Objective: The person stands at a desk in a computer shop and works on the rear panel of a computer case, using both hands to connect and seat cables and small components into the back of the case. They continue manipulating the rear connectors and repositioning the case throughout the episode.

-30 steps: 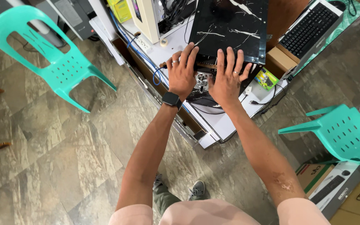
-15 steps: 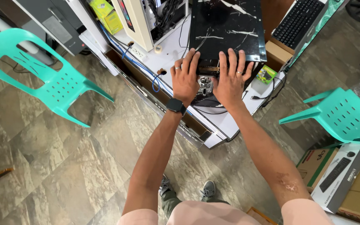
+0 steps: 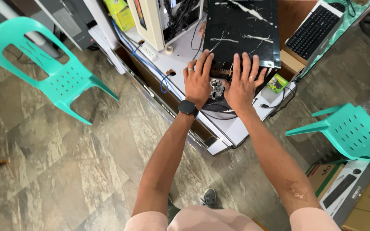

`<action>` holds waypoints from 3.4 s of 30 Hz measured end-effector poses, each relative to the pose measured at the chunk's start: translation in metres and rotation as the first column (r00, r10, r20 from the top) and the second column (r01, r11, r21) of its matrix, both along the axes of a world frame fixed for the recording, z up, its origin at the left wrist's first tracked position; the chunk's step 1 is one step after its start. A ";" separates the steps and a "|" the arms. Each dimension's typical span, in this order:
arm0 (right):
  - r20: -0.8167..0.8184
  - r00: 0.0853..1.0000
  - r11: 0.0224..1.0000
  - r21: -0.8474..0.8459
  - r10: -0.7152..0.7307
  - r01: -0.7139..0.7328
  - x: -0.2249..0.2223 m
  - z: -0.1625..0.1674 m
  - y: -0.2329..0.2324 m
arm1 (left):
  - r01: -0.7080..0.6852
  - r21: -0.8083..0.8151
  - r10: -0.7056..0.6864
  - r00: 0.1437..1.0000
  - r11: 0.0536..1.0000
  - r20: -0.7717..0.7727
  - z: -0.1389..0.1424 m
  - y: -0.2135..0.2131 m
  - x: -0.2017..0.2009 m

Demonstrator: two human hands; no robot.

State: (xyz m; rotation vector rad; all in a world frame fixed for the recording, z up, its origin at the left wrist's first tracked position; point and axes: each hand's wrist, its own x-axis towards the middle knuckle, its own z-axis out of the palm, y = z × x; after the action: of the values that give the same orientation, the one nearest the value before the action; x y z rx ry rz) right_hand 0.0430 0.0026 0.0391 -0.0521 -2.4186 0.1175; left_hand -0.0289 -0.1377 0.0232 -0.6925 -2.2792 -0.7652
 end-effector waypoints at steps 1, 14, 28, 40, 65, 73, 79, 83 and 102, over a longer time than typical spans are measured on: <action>-0.005 1.000 1.000 0.007 0.015 -0.015 0.002 0.000 0.001 | -0.009 0.001 0.009 1.000 1.000 0.003 0.001 0.001 0.001; 0.071 0.997 1.000 0.009 0.002 -0.002 0.006 0.012 0.021 | -0.076 -0.112 0.073 0.997 0.991 -0.030 0.012 0.013 0.008; 0.109 0.972 0.963 0.153 0.206 -0.221 -0.007 0.058 0.037 | -0.178 -0.372 0.093 0.967 0.911 -0.236 0.021 0.021 0.000; 0.185 0.970 0.980 0.098 0.155 -0.175 -0.008 0.048 0.038 | 0.002 -0.287 -0.038 0.992 0.958 -0.120 0.022 0.020 -0.007; 0.136 0.988 0.973 0.207 0.069 -0.097 -0.015 0.037 0.015 | 0.119 -0.245 -0.134 0.990 0.962 -0.046 0.025 0.002 -0.017; 0.097 0.992 0.974 0.202 0.081 -0.099 -0.015 0.024 0.021 | 0.209 -0.228 -0.220 0.975 0.951 -0.023 0.028 -0.005 -0.018; 0.198 0.963 0.974 0.098 0.184 -0.206 -0.008 0.038 0.023 | 0.123 -0.238 -0.131 0.991 0.963 -0.022 0.017 0.007 -0.014; 0.152 0.981 0.969 0.197 0.117 -0.146 -0.008 0.037 0.021 | 0.106 -0.216 -0.123 0.990 0.970 -0.063 0.012 0.007 -0.014; 0.071 0.994 0.980 0.173 0.087 -0.098 -0.009 0.026 0.029 | 0.089 -0.211 -0.099 0.994 0.973 -0.037 0.016 0.018 -0.009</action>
State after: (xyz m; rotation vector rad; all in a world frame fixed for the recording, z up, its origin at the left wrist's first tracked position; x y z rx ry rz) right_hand 0.0342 0.0316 0.0647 0.1401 -2.4847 -0.0572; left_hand -0.0382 -0.1192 0.0396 -0.9116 -2.3184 -0.5492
